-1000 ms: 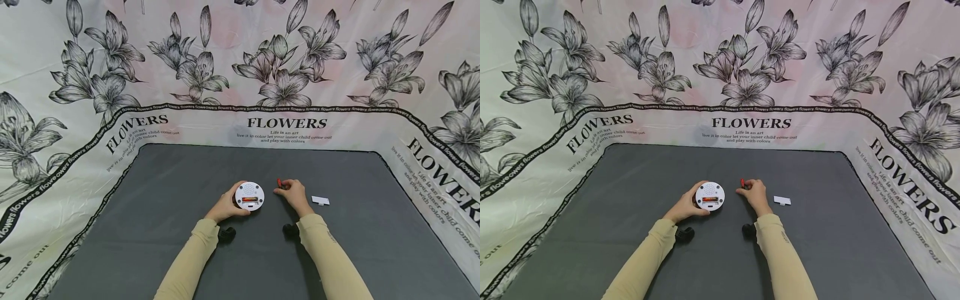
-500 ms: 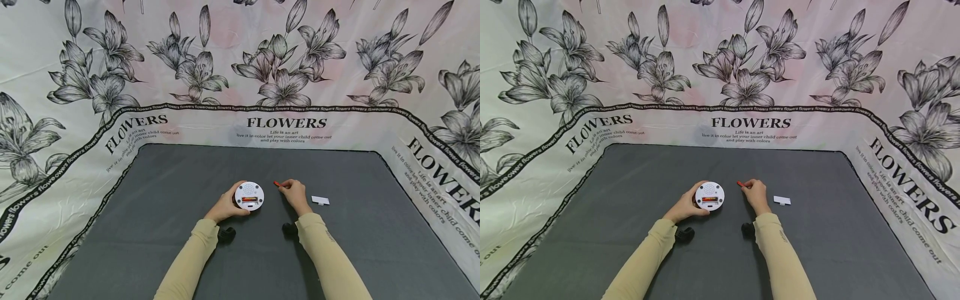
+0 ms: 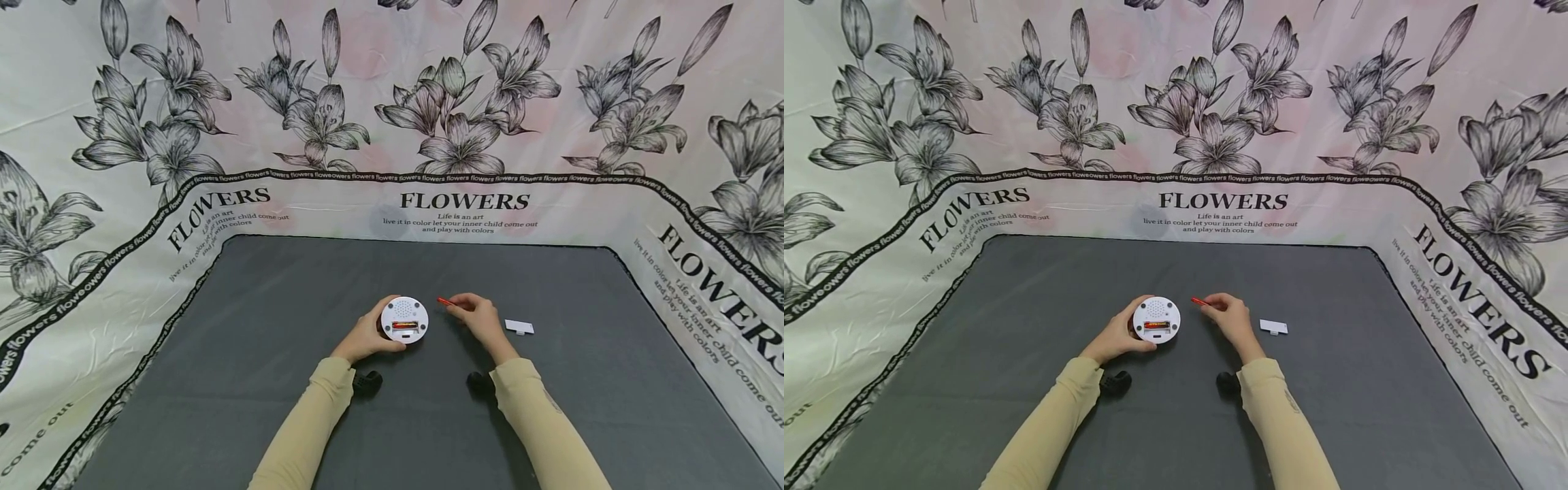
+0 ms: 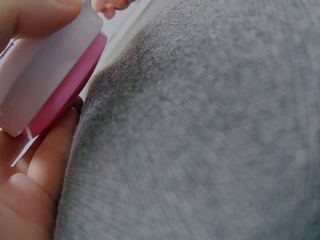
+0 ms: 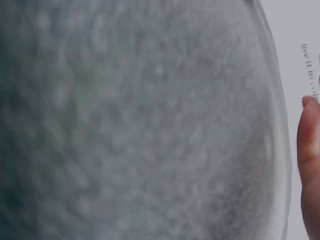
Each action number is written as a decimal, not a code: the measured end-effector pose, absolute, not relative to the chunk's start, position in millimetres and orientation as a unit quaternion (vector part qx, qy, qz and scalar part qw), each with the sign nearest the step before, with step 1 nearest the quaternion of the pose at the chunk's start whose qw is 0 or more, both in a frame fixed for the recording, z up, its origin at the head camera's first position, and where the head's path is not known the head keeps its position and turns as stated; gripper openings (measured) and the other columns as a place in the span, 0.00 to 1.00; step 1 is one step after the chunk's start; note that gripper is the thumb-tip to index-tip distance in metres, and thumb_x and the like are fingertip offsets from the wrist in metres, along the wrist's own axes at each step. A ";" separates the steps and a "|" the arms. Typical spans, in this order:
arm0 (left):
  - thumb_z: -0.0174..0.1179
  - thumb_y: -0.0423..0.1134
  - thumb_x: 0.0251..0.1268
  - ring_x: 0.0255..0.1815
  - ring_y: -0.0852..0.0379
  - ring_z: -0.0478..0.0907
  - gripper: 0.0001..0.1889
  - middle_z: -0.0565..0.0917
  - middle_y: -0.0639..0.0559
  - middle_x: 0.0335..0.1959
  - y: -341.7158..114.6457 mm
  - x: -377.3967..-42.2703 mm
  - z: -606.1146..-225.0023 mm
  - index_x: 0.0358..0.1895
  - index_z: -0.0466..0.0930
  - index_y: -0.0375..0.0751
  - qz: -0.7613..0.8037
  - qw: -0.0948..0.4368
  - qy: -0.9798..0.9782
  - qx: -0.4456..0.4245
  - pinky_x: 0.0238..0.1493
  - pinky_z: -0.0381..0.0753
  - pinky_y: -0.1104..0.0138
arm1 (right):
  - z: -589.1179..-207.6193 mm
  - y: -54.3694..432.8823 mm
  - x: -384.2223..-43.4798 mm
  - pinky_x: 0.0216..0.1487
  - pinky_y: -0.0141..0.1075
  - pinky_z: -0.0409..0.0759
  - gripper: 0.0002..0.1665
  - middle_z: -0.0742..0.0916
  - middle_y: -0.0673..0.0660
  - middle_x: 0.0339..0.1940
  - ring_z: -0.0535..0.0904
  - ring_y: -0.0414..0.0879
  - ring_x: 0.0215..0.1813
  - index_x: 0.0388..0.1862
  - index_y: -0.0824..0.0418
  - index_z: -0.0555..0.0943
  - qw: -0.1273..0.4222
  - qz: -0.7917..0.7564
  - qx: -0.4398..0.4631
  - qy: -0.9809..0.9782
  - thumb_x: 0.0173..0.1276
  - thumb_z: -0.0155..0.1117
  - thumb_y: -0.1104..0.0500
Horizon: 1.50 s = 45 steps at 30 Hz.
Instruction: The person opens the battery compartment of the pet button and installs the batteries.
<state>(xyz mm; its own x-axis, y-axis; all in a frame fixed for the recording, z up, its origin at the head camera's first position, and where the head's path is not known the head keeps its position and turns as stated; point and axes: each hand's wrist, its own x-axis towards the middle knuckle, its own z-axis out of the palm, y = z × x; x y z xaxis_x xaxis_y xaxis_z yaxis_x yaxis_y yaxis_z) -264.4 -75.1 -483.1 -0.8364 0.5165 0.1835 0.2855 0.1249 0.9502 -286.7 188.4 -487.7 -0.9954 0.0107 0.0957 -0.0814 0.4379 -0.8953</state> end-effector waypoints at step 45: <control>0.74 0.37 0.44 0.49 0.56 0.73 0.49 0.71 0.51 0.56 -77.4 -280.1 -514.8 0.72 0.53 0.48 0.587 0.085 0.757 0.275 0.46 0.74 0.64 | -466.3 114.8 -249.0 0.35 0.38 0.76 0.12 0.84 0.50 0.33 0.74 0.43 0.36 0.36 0.59 0.86 0.205 0.372 0.370 -0.827 0.50 0.73 0.67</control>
